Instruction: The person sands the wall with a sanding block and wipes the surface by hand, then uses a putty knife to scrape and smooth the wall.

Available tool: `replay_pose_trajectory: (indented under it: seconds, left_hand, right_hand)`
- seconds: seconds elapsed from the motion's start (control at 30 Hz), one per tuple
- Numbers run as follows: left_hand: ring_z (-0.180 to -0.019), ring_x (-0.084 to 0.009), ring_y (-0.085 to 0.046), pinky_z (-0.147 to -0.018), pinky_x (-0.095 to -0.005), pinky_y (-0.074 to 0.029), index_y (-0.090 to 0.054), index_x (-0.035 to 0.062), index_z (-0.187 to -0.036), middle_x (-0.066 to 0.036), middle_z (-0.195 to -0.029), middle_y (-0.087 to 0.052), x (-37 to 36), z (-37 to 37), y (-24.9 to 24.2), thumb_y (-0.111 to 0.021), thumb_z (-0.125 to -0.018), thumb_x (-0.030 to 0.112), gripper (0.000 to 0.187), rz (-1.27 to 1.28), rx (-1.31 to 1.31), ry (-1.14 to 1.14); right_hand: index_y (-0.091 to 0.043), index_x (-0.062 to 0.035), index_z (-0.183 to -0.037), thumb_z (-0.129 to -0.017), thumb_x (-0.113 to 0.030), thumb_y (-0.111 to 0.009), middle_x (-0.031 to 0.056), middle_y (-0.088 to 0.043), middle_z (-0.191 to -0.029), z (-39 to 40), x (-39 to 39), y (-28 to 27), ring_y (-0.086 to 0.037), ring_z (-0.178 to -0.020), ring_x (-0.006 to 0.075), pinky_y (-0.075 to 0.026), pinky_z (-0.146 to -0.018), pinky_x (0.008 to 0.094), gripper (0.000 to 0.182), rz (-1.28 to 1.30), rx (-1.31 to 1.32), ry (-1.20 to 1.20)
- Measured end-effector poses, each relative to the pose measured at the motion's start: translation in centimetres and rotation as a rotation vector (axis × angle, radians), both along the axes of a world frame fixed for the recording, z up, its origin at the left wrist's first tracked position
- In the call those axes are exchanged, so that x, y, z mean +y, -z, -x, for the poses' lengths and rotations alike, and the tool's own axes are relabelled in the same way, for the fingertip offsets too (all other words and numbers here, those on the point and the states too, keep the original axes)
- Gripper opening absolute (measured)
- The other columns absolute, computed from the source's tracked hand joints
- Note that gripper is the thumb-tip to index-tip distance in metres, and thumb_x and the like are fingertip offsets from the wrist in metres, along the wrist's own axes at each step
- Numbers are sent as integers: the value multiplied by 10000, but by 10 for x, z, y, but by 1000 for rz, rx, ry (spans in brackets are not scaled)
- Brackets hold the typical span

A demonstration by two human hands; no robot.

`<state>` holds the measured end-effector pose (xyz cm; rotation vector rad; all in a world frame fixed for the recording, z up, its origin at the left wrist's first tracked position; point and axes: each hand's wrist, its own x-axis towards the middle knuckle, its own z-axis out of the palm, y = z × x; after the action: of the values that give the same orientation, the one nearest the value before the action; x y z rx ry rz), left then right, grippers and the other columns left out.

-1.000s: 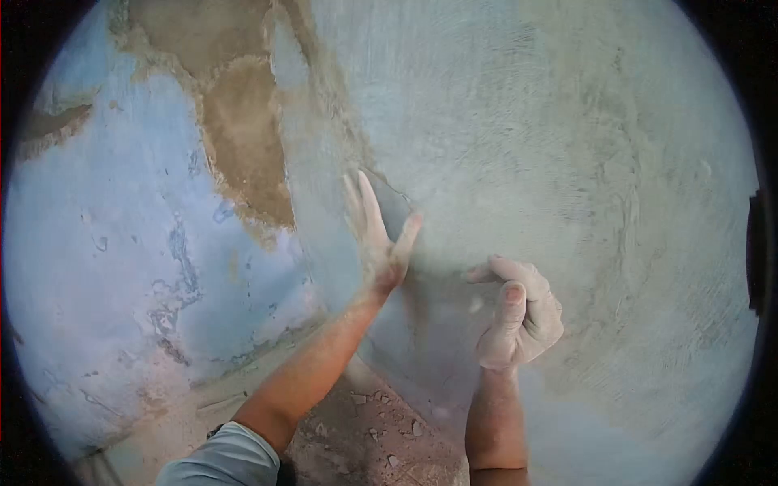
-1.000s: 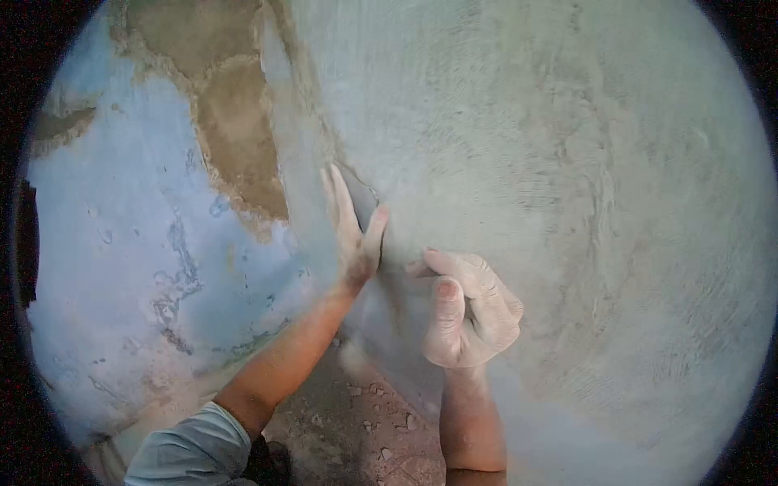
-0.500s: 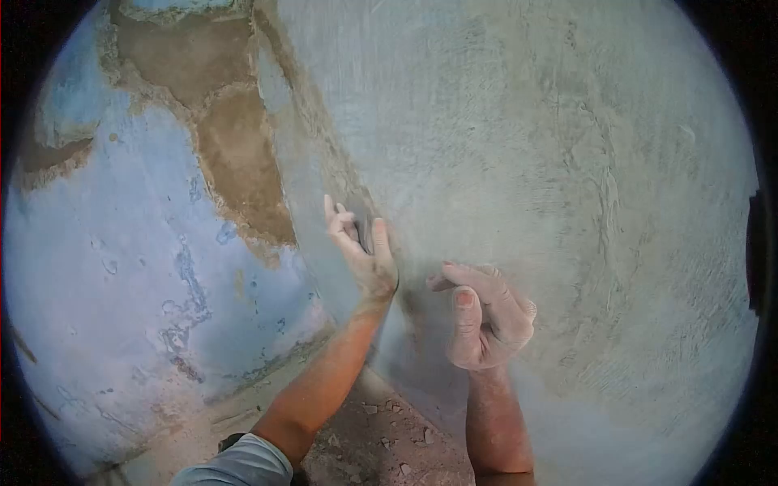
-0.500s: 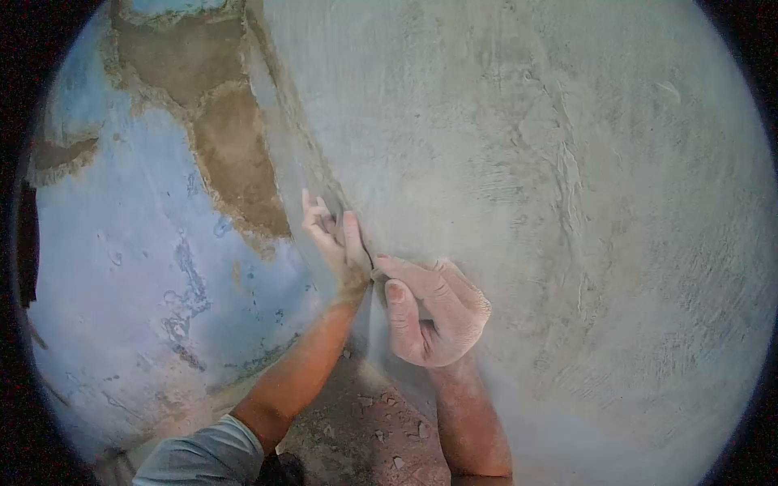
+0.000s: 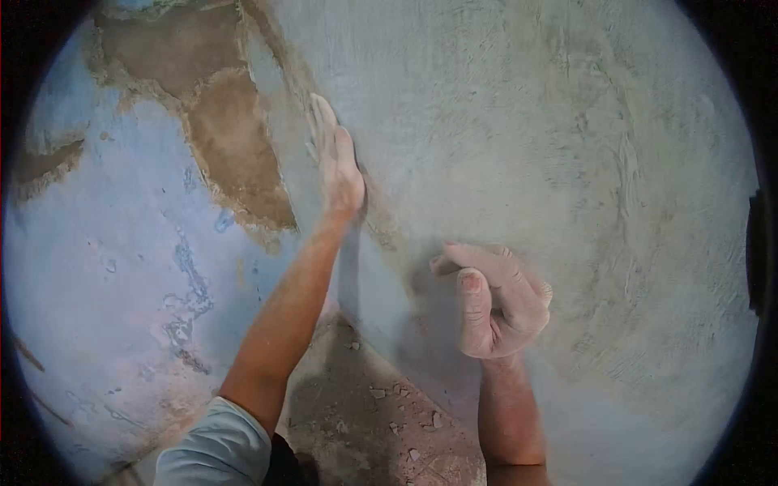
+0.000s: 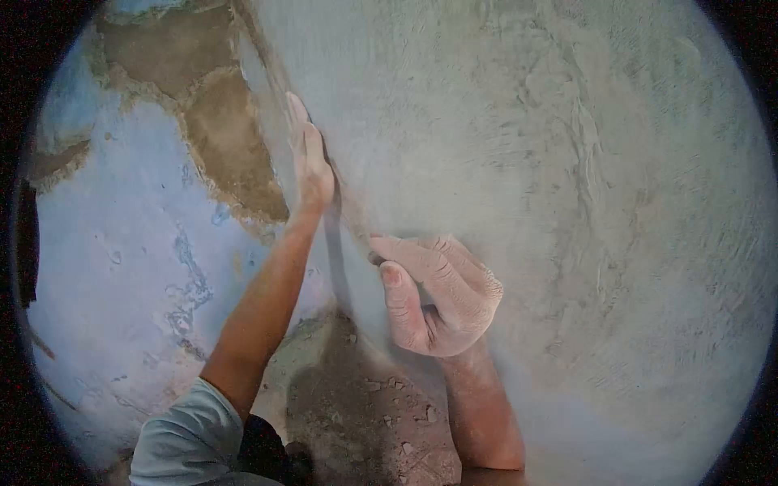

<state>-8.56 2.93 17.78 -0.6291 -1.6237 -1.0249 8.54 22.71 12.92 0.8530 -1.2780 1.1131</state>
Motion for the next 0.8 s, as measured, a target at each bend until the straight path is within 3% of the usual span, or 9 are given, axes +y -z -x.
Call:
replay_pose_trajectory:
  seconds: [0.1,0.2,0.3,0.37,0.43,0.5,0.63,0.73,0.8]
  left_hand:
    - [-1654,-424,-22,-1298,-596,42,-126,-23,-1702,-220,-1792,-87,28,-35,51,-237,-1145,350,679,28,-42,-23]
    - [-1635,-492,-54,-1276,-661,45,-194,-52,-1680,-289,-1762,-132,47,-62,153,-398,-1065,211,699,114,-115,-48]
    - [-1611,-538,-114,-1257,-711,31,-267,-74,-1647,-330,-1723,-209,45,-84,195,-503,-969,89,736,235,-294,-53]
    - [-1589,-571,-148,-1247,-736,13,-308,-104,-1611,-340,-1692,-270,37,-78,194,-540,-948,84,727,357,-309,-149]
    - [-1594,-568,-139,-1247,-731,18,-295,-102,-1623,-341,-1704,-249,27,-65,147,-498,-1015,162,693,425,-270,-318]
    - [-1615,-520,-129,-1260,-701,35,-274,-71,-1651,-299,-1738,-215,15,-39,90,-404,-1097,241,649,196,19,-109]
    - [-1642,-450,-96,-1284,-640,44,-231,-8,-1690,-199,-1777,-194,-4,-6,-16,-304,-1146,311,635,73,-22,-140]
    - [-1643,-449,-94,-1285,-636,45,-221,9,-1698,-192,-1780,-193,8,-10,-9,-286,-1148,328,639,2,-19,-134]
    - [-1641,-461,-80,-1282,-641,47,-202,-36,-1686,-233,-1772,-179,27,-35,37,-276,-1142,312,650,6,-47,-77]
  right_hand:
    - [-802,-10,-1048,-968,-70,-720,68,-774,-771,-2,-2,-4,-623,-597,124,-472,-539,272,129,7,-16,1]
    - [-801,-2,-1054,-968,-59,-719,76,-770,-778,-1,-4,-7,-619,-595,118,-466,-532,269,131,-1,-7,10]
    - [-765,67,-1061,-1071,-117,-616,151,-762,-743,-1,-6,-8,-750,-665,170,-545,-562,268,237,-48,-12,17]
    - [-764,66,-1061,-1072,-121,-614,147,-761,-738,0,-6,-6,-751,-667,174,-546,-566,267,240,-42,-24,19]
    - [-763,66,-1059,-1074,-124,-611,146,-761,-741,-2,-3,-3,-753,-671,180,-550,-571,269,244,-50,-49,26]
    - [-760,67,-1057,-1077,-127,-606,147,-764,-752,-5,1,0,-758,-679,187,-558,-578,273,248,-70,-88,37]
    - [-817,-30,-1054,-970,-86,-732,84,-761,-769,-1,1,1,-599,-568,105,-460,-491,258,132,-20,-47,33]
    - [-816,-21,-1060,-967,-82,-734,82,-762,-766,3,-1,0,-608,-570,109,-473,-505,263,138,-7,-13,-6]
    - [-806,-2,-1058,-983,-84,-713,97,-765,-767,3,-3,-4,-638,-590,125,-493,-525,267,145,-2,-1,-35]
